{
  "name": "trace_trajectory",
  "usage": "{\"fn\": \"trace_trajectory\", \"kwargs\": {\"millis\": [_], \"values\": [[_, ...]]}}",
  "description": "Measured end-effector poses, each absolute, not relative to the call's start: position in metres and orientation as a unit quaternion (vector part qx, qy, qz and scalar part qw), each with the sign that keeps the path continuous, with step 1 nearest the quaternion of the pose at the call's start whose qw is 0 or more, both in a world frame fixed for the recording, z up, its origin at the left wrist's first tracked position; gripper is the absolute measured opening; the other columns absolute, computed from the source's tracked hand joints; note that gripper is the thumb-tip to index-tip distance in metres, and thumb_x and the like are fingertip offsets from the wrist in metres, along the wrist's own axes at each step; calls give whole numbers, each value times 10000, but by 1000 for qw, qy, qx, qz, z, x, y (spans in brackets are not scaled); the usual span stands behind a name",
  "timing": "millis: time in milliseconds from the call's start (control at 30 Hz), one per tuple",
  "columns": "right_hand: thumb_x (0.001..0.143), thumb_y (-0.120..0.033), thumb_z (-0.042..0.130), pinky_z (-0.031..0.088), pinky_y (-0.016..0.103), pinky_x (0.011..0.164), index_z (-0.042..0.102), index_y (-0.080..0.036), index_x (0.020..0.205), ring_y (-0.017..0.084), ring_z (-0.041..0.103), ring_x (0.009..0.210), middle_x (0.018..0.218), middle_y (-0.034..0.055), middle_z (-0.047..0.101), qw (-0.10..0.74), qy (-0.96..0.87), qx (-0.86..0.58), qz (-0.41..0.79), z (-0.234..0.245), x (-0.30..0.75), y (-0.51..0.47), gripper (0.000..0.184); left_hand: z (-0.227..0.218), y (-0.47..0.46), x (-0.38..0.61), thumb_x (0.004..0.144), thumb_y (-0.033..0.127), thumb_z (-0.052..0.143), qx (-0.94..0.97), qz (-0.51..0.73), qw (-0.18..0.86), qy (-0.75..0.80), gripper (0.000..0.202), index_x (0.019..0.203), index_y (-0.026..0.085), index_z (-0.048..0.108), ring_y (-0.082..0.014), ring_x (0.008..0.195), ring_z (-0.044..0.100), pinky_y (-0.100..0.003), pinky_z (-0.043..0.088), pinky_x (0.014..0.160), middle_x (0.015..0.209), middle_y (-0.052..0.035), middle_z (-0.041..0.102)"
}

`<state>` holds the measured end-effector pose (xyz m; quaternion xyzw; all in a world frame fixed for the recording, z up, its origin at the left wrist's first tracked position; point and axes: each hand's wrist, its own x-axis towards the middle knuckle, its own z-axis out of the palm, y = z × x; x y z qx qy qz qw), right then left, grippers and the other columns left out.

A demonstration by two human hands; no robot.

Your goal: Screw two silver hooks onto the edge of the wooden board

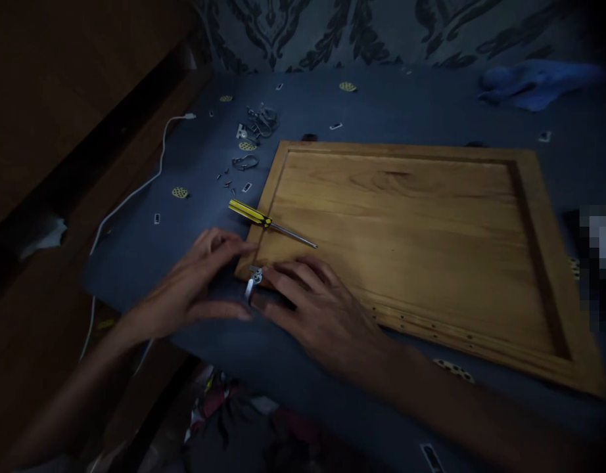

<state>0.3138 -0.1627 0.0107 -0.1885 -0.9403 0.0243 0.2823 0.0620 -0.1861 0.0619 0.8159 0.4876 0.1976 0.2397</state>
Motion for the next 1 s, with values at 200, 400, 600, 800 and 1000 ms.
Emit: {"fn": "trace_trajectory", "kwargs": {"millis": [200,400,600,800,1000], "values": [[1042,-207,588,500,467,1010,736,-212,1135,279,594,1148,1179,90,743,280,-939,-196,36,12,312,-163,175,51,-195,66,974,575,681,825,160,232,491,581,1470,316,526,-284,1269,536,-451,507,1102,1329,-89,547],[1046,-209,588,493,468,1002,737,-207,1147,281,591,1154,1187,92,744,275,-940,-196,38,13,312,-162,180,44,-194,65,1003,536,653,826,177,217,489,457,1380,284,606,-267,1226,548,-427,533,1069,1280,-85,564],[1058,-200,551,494,460,1009,744,-204,1139,274,595,1144,1179,91,746,275,-941,-195,36,14,313,-163,210,32,-198,64,980,594,656,817,215,225,485,509,1399,308,615,-277,1252,549,-435,525,1092,1304,-81,563],[1045,-188,565,511,478,995,742,-190,1161,283,602,1157,1200,114,741,271,-943,-191,36,9,312,-161,212,32,-199,65,983,476,709,801,228,240,499,426,1374,317,651,-270,1231,567,-449,537,1101,1288,-72,568],[1032,-113,521,550,447,1020,735,-182,1167,240,641,1182,1246,119,730,325,-924,-173,106,26,317,-177,262,23,-199,63,977,509,704,799,250,229,497,429,1370,341,660,-273,1264,554,-424,548,1095,1301,-65,538]]}}
